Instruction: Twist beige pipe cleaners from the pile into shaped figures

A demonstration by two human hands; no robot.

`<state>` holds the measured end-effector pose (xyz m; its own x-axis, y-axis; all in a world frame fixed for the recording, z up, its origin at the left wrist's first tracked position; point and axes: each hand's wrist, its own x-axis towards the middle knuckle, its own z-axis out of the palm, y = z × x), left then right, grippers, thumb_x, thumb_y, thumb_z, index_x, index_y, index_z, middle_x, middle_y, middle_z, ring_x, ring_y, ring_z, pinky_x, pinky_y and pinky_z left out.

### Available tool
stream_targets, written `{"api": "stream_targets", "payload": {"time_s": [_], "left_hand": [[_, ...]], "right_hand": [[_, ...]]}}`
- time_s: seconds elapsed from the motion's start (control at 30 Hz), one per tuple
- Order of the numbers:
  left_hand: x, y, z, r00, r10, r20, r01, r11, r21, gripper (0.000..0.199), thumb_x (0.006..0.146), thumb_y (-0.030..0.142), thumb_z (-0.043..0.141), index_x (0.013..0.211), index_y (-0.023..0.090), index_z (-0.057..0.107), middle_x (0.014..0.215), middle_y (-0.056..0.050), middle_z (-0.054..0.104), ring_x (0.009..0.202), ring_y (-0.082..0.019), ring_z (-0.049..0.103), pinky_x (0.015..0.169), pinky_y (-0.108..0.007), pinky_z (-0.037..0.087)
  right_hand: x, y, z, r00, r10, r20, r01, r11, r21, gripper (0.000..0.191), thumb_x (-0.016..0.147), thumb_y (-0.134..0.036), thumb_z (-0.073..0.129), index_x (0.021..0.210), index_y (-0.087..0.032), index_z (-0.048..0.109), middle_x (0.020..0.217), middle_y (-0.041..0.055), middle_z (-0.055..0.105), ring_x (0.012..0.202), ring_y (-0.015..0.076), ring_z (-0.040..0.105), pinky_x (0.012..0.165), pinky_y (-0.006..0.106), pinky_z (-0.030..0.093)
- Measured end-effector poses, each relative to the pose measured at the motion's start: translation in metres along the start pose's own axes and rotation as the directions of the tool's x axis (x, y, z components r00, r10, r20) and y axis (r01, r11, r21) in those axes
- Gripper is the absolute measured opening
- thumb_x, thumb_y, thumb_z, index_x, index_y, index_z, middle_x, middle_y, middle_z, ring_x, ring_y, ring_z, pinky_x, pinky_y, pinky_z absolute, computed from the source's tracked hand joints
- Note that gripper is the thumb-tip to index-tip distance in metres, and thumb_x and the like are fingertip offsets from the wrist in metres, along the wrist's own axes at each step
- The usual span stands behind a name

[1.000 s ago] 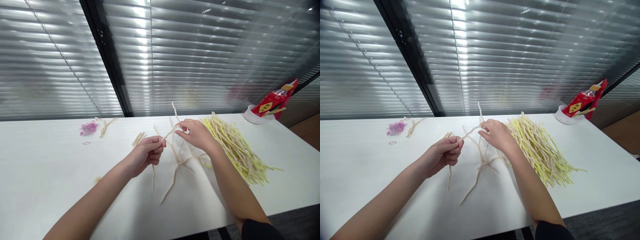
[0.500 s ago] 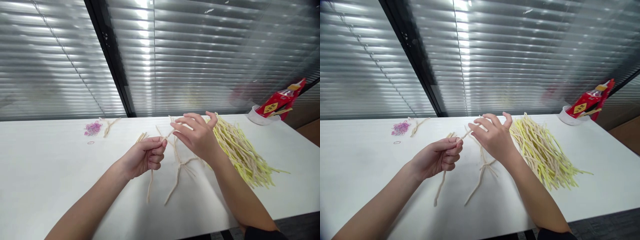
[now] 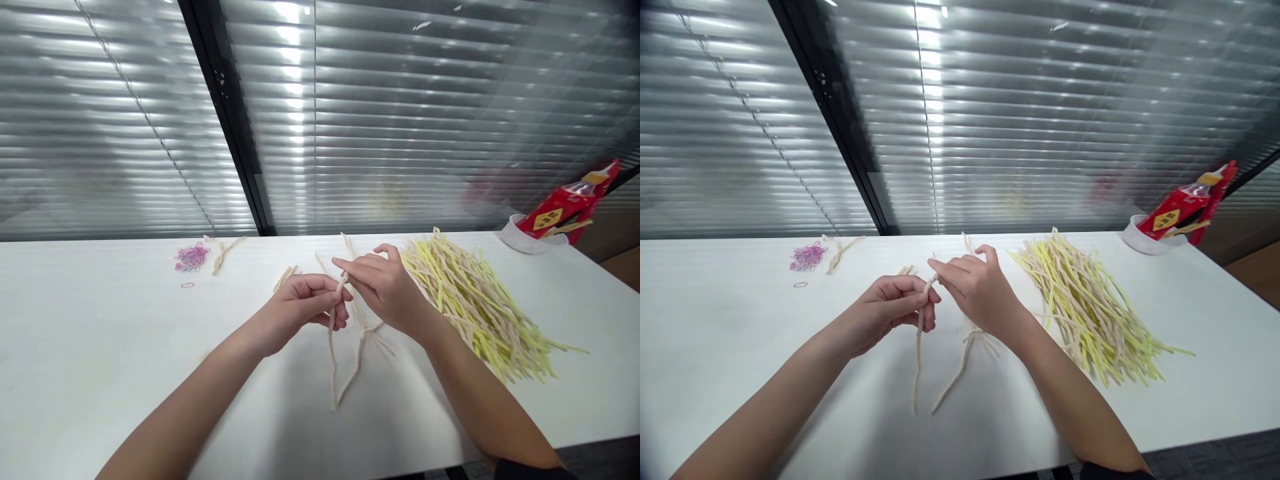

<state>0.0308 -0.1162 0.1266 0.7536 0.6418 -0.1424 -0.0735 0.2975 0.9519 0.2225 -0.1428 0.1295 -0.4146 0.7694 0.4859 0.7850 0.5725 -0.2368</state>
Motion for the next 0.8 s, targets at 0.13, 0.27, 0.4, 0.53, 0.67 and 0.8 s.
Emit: {"api": "stream_targets", "payload": {"time_s": [0.13, 0.27, 0.4, 0.53, 0.67, 0.8], "left_hand": [[0.000, -0.002, 0.000, 0.995, 0.086, -0.058, -0.080, 0.991, 0.105, 0.021, 0.081, 0.033, 0.058, 0.079, 0.013, 0.064, 0.076, -0.008, 0.064, 0.073, -0.016, 0.060, 0.071, -0.031, 0.048], [-0.002, -0.001, 0.002, 0.978, 0.163, -0.126, -0.130, 0.962, 0.241, 0.022, 0.081, 0.033, 0.059, 0.078, 0.012, 0.065, 0.074, -0.008, 0.065, 0.071, -0.016, 0.059, 0.068, -0.029, 0.048], [-0.007, 0.003, 0.005, 0.951, 0.235, -0.200, -0.122, 0.882, 0.455, 0.024, 0.081, 0.035, 0.058, 0.078, 0.013, 0.067, 0.072, -0.008, 0.065, 0.068, -0.016, 0.059, 0.062, -0.026, 0.046], [-0.010, -0.001, 0.006, 0.881, 0.433, -0.190, -0.190, 0.692, 0.697, 0.019, 0.081, 0.031, 0.056, 0.077, 0.017, 0.068, 0.069, -0.006, 0.064, 0.063, -0.015, 0.057, 0.058, -0.024, 0.043], [-0.009, -0.014, 0.005, 0.810, 0.577, -0.105, -0.165, 0.396, 0.903, 0.017, 0.082, 0.024, 0.051, 0.085, 0.020, 0.067, 0.069, -0.006, 0.063, 0.062, -0.015, 0.055, 0.057, -0.025, 0.040], [-0.006, -0.022, 0.004, 0.802, 0.595, -0.045, -0.128, 0.246, 0.961, 0.021, 0.082, 0.020, 0.047, 0.093, 0.021, 0.065, 0.067, -0.006, 0.061, 0.062, -0.017, 0.053, 0.057, -0.027, 0.038]], "right_hand": [[0.002, -0.008, -0.002, 0.992, -0.007, 0.124, -0.007, 0.994, 0.111, 0.024, 0.092, -0.011, 0.035, 0.099, -0.016, 0.057, 0.079, 0.0015, 0.064, 0.075, 0.0117, 0.057, 0.085, 0.032, 0.026], [0.002, -0.015, -0.006, 0.972, -0.011, 0.235, -0.019, 0.992, 0.125, 0.024, 0.089, -0.006, 0.033, 0.075, -0.015, 0.050, 0.071, -0.0004, 0.059, 0.063, 0.0098, 0.050, 0.079, 0.030, 0.028], [0.000, -0.017, -0.011, 0.953, 0.007, 0.302, -0.040, 0.994, 0.103, 0.022, 0.090, -0.008, 0.032, 0.080, -0.016, 0.050, 0.072, -0.0003, 0.058, 0.063, 0.0110, 0.048, 0.076, 0.030, 0.029], [-0.002, -0.020, -0.016, 0.934, 0.027, 0.357, -0.073, 0.991, 0.116, 0.023, 0.094, -0.015, 0.030, 0.082, -0.017, 0.049, 0.071, 0.0004, 0.056, 0.063, 0.0123, 0.048, 0.072, 0.030, 0.031], [-0.004, -0.024, -0.019, 0.918, 0.072, 0.389, -0.138, 0.980, 0.145, 0.025, 0.095, -0.020, 0.031, 0.074, -0.017, 0.046, 0.064, -0.0002, 0.052, 0.062, 0.0126, 0.047, 0.067, 0.028, 0.032], [-0.004, -0.025, -0.018, 0.902, 0.091, 0.422, -0.188, 0.963, 0.193, 0.028, 0.092, -0.025, 0.039, 0.066, -0.017, 0.042, 0.057, -0.0017, 0.046, 0.055, 0.0101, 0.041, 0.059, 0.026, 0.031]]}}
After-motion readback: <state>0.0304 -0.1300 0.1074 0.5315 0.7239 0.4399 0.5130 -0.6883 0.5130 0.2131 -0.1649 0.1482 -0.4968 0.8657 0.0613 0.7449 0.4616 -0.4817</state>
